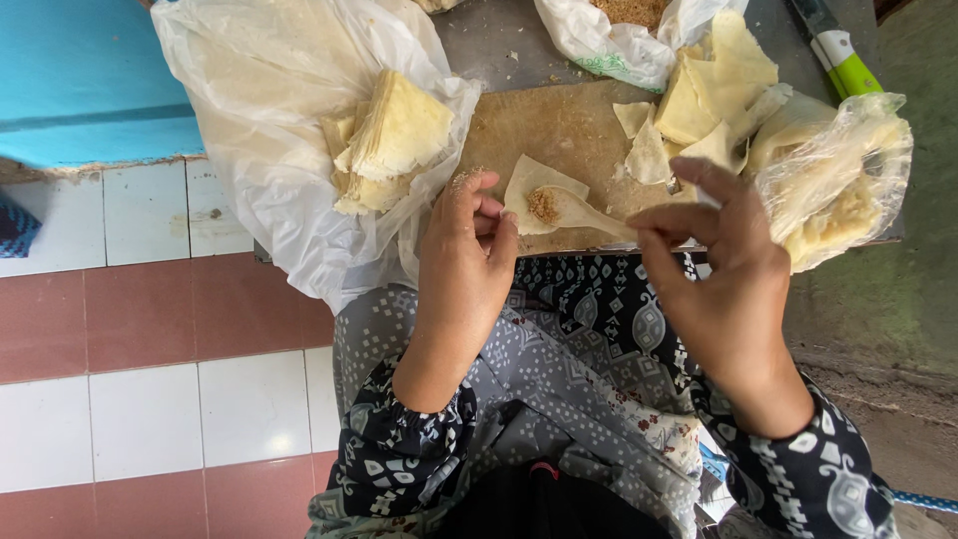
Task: The person cuts a stack of thin pastry sheets into triangular pieces with a knife on a cutting board, then folds a triangle around a spoonful of brown filling taken from a bag, pressing the edges to enclose the filling and setting the wrapped piece aside.
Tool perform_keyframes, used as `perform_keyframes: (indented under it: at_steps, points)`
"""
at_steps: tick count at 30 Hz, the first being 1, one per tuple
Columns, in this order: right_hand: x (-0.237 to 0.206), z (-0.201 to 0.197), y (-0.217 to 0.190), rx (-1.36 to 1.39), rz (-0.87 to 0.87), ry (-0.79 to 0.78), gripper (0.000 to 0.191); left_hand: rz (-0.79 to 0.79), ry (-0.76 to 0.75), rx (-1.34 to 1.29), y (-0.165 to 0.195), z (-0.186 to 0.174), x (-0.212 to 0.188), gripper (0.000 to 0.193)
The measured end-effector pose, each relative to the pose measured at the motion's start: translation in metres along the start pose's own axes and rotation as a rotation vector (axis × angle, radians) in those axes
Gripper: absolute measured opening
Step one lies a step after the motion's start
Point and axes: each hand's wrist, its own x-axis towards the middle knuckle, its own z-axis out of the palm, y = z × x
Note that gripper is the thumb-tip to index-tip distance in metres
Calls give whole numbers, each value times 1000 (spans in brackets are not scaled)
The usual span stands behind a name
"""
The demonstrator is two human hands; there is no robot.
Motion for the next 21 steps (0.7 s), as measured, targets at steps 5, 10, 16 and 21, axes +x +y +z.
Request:
perform_keyframes:
  at_steps: [5, 10, 16, 21]
  points:
    - [-8, 2, -10, -378, -418, -57, 49, 7, 15, 8, 0, 1, 1, 39]
    - [-7, -4, -20, -571, -766, -235, 50, 26, 34, -7, 2, 3, 1, 39]
    - [-13, -8, -9, -582, -875, -177, 40, 34, 15, -18, 2, 5, 1, 41]
    - [18, 0, 25, -646, -778, 156, 37, 113, 27, 23, 0, 8, -3, 34]
